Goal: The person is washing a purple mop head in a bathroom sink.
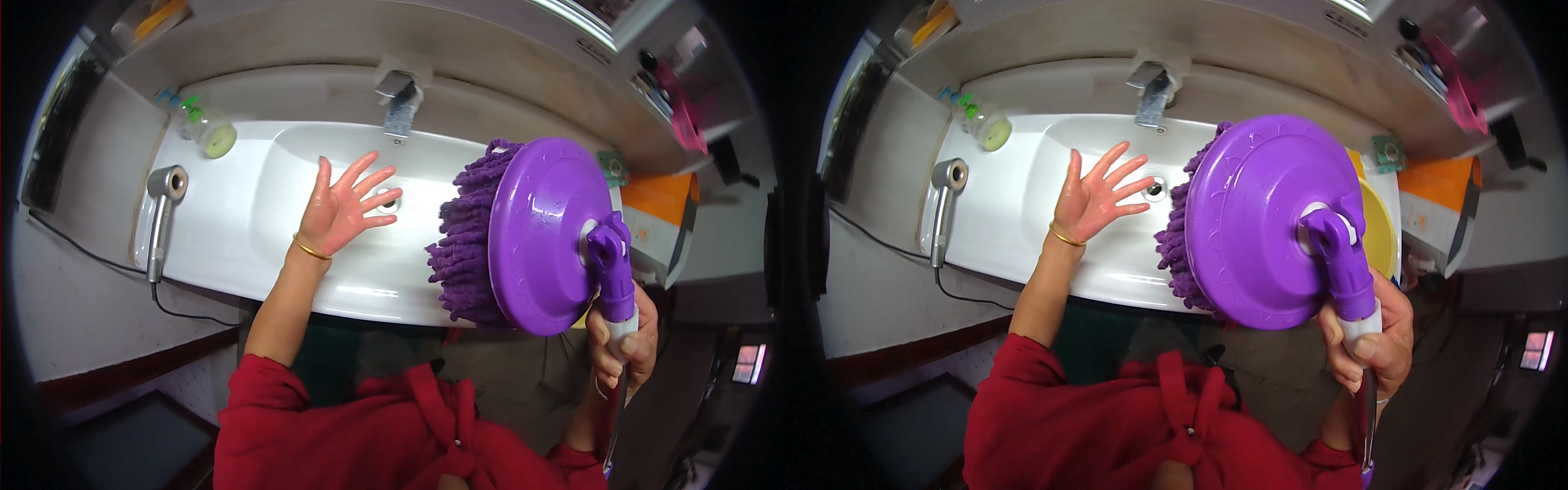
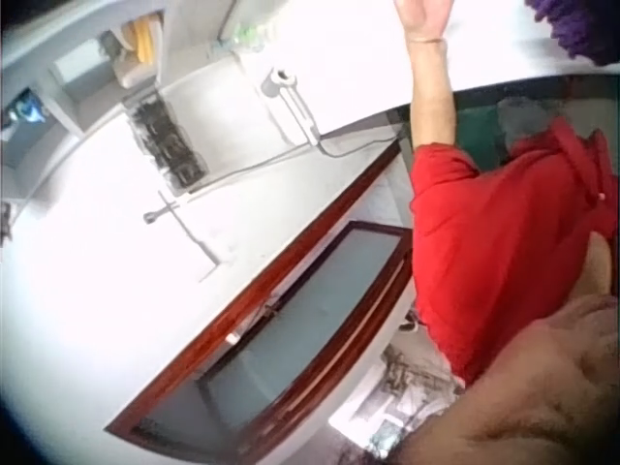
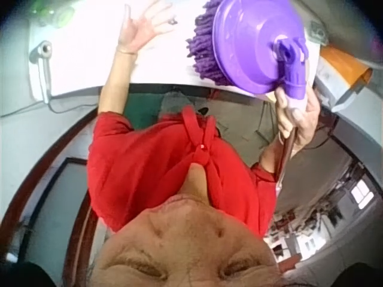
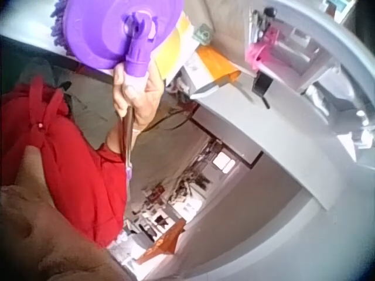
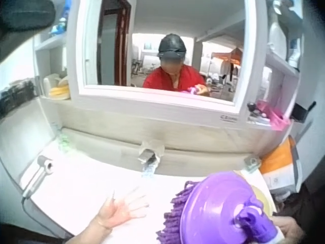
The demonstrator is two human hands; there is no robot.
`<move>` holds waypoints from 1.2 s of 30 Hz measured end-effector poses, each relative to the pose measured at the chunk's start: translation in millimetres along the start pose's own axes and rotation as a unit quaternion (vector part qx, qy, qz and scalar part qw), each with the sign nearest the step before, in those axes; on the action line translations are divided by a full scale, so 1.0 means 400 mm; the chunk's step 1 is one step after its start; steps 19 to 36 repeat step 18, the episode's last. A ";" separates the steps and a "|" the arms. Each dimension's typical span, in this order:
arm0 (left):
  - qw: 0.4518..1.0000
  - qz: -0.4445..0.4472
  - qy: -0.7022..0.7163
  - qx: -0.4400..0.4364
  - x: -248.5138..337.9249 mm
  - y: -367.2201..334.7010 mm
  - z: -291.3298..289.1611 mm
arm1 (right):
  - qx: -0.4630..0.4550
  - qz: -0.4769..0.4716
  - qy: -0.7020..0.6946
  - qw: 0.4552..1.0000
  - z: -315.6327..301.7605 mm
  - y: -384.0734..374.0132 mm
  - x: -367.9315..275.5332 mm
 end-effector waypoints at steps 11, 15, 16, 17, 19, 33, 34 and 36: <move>0.851 -0.028 -0.514 0.104 -0.281 0.125 0.123 | 0.040 0.005 0.008 0.999 -0.244 0.399 0.045; 0.922 -0.360 -0.135 -0.040 -0.678 0.262 0.320 | 0.068 0.013 0.010 0.998 -0.364 0.576 0.146; 0.896 -0.440 -0.025 -0.055 -0.785 0.280 0.327 | 0.093 0.009 0.028 0.995 -0.395 0.621 0.179; 0.896 -0.440 -0.004 -0.052 -0.872 0.281 0.338 | 0.079 -0.001 0.019 0.997 -0.429 0.673 0.215; 0.894 -0.444 0.017 -0.047 -0.962 0.268 0.380 | 0.070 -0.012 0.009 0.997 -0.471 0.733 0.255; 0.894 -0.444 0.017 -0.047 -0.962 0.268 0.380 | 0.070 -0.012 0.009 0.997 -0.471 0.733 0.255; 0.894 -0.444 0.017 -0.047 -0.962 0.268 0.380 | 0.070 -0.012 0.009 0.997 -0.471 0.733 0.255; 0.894 -0.444 0.017 -0.047 -0.962 0.268 0.380 | 0.070 -0.012 0.009 0.997 -0.471 0.733 0.255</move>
Point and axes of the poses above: each hand's wrist, its own y-axis away from the middle knuckle, its own z-axis out of the palm, x = y × z, the point moved 2 cm from there along -y, towards the middle knuckle, and after that the axes turned 4 degrees about z, right-handed, at the moved point
